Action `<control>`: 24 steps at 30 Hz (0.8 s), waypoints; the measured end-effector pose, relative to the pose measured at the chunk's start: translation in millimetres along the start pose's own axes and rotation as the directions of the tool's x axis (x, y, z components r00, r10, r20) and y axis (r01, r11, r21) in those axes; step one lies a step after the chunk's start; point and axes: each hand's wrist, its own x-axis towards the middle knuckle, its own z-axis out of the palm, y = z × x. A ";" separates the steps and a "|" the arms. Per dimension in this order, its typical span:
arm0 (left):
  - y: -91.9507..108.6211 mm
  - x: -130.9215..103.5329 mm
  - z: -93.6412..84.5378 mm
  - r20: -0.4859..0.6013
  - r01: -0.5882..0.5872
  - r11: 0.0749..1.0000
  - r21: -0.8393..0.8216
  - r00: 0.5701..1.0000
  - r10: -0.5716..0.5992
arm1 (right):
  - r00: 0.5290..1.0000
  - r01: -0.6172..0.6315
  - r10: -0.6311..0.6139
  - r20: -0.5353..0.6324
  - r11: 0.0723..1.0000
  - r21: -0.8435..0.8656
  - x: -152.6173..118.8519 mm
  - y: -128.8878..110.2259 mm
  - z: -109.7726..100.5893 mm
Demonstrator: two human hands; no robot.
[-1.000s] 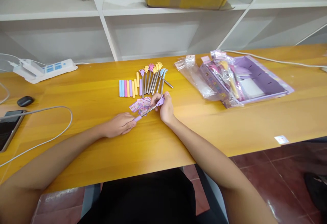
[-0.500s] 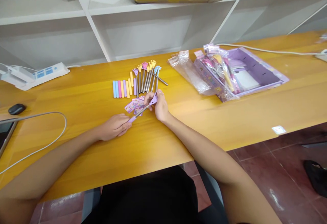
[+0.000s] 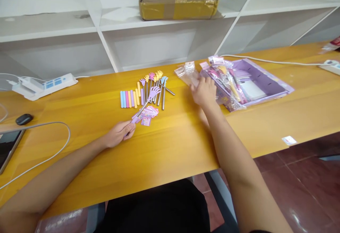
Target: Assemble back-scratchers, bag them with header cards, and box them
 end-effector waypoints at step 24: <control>-2.3 4.9 -6.8 -0.105 -0.091 0.988 0.126 0.989 0.104 | 0.937 -0.112 -0.282 0.204 0.311 0.944 -125.2 -152.3 -42.9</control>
